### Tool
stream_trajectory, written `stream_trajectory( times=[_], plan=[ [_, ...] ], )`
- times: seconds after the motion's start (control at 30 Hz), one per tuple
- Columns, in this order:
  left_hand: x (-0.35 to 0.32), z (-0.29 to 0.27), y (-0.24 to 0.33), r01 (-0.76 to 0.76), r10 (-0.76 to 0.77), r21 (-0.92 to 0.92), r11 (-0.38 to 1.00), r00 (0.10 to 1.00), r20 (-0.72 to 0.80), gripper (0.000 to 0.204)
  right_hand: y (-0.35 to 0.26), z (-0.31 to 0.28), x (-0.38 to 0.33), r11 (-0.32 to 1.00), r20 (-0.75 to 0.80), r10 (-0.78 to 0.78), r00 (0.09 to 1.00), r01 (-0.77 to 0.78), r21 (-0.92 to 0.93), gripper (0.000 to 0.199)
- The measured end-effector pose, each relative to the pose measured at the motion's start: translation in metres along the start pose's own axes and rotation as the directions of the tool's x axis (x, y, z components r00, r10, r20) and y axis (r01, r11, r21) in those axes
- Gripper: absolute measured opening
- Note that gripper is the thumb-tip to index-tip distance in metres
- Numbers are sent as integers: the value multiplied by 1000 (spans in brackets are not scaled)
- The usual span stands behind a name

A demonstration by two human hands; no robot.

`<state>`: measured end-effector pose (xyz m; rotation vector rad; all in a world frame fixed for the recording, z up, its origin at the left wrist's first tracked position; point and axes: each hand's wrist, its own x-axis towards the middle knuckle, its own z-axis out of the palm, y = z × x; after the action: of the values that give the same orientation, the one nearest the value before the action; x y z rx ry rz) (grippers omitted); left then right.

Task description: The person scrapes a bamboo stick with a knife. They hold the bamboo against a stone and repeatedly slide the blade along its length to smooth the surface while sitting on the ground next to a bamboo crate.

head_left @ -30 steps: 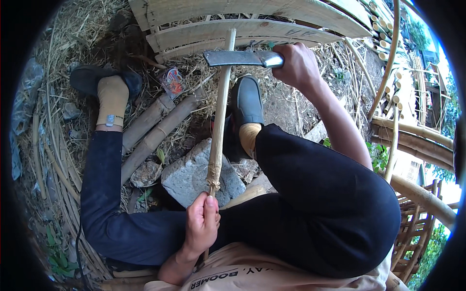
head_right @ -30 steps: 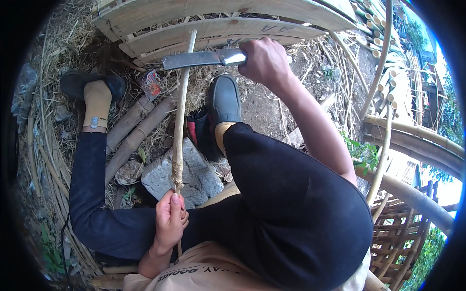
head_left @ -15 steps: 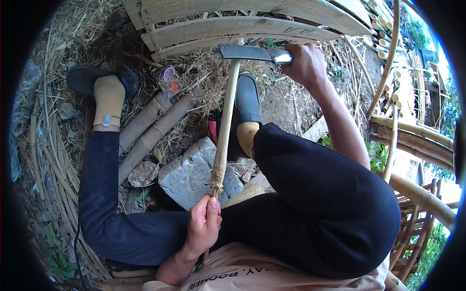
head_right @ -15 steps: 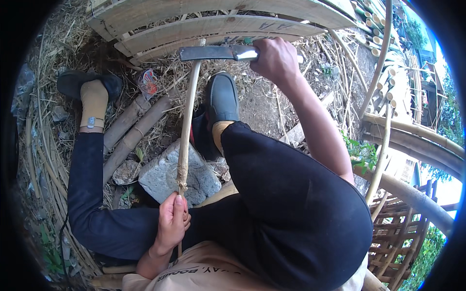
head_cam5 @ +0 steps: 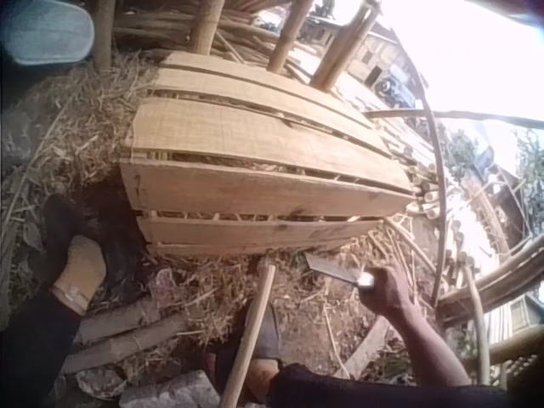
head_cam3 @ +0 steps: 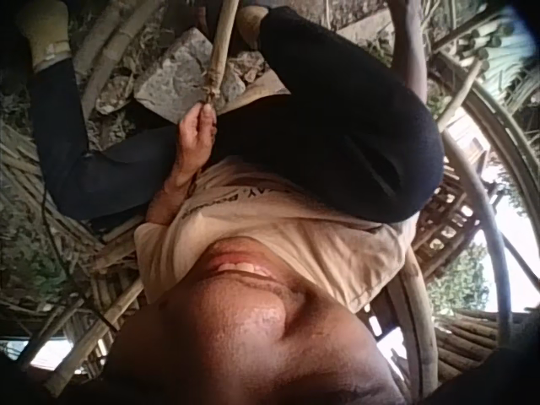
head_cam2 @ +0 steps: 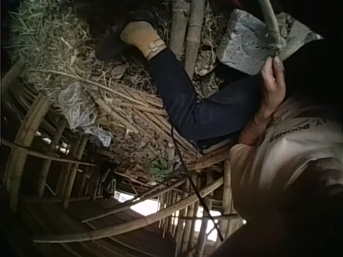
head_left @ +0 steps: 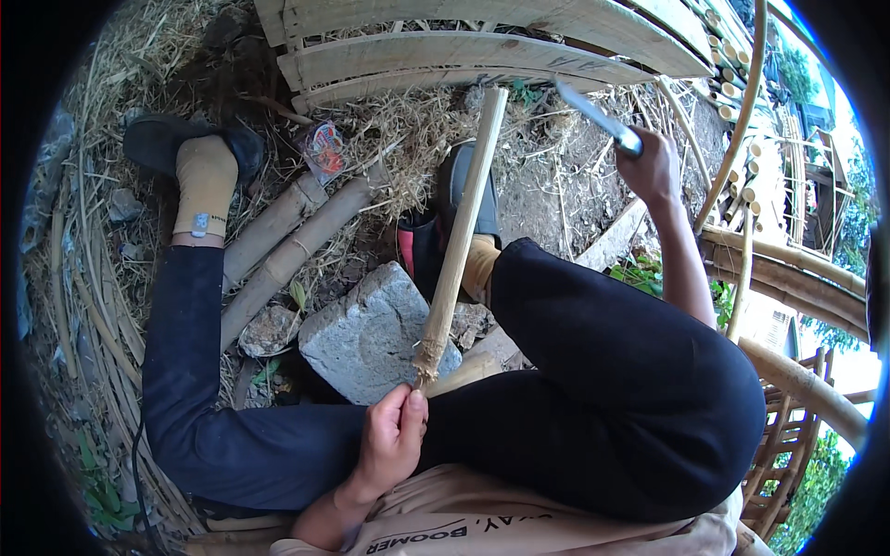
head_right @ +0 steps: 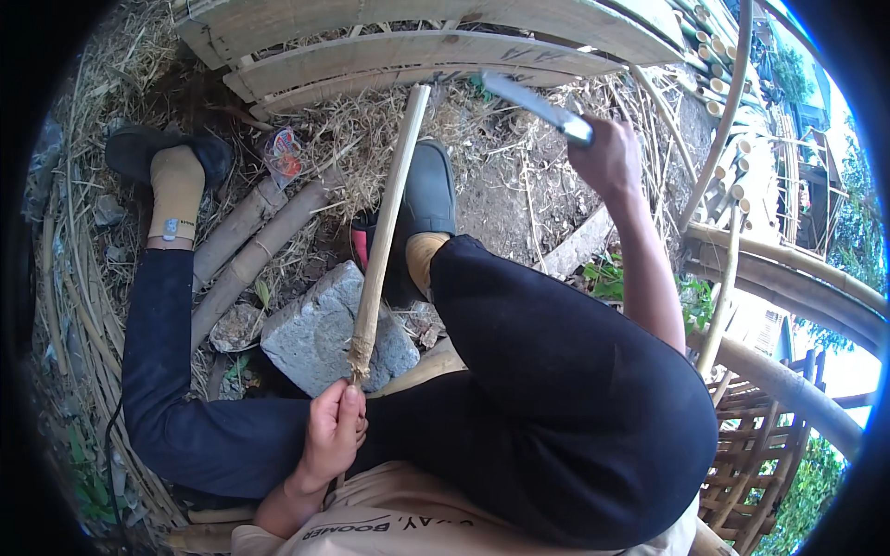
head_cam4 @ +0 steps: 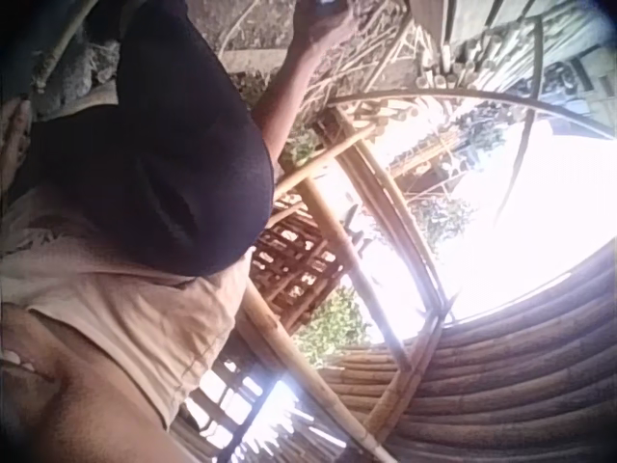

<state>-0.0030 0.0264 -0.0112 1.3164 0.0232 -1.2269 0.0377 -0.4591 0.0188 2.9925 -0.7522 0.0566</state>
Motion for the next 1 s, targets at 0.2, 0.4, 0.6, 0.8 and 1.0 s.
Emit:
stream_trajectory(
  times=[0.2,0.4,0.6,0.8,1.0],
  plan=[
    [5,2,-1,-20,20,23,1000,1000,-7,34,-48,7,-16,986,42,-134,990,129,104,14],
    [4,13,17,-148,223,390,909,963,-154,31,-82,-8,-6,985,103,-145,984,134,109,17],
    [2,22,27,-193,346,509,839,911,-224,30,-77,-12,0,993,79,-72,994,64,100,17],
    [-3,18,31,-153,292,523,839,937,-194,28,-72,-14,7,999,102,-41,994,43,-20,28],
    [8,13,18,-256,384,468,846,901,-201,32,-25,6,-3,987,153,155,976,-145,-74,24]
  ],
)
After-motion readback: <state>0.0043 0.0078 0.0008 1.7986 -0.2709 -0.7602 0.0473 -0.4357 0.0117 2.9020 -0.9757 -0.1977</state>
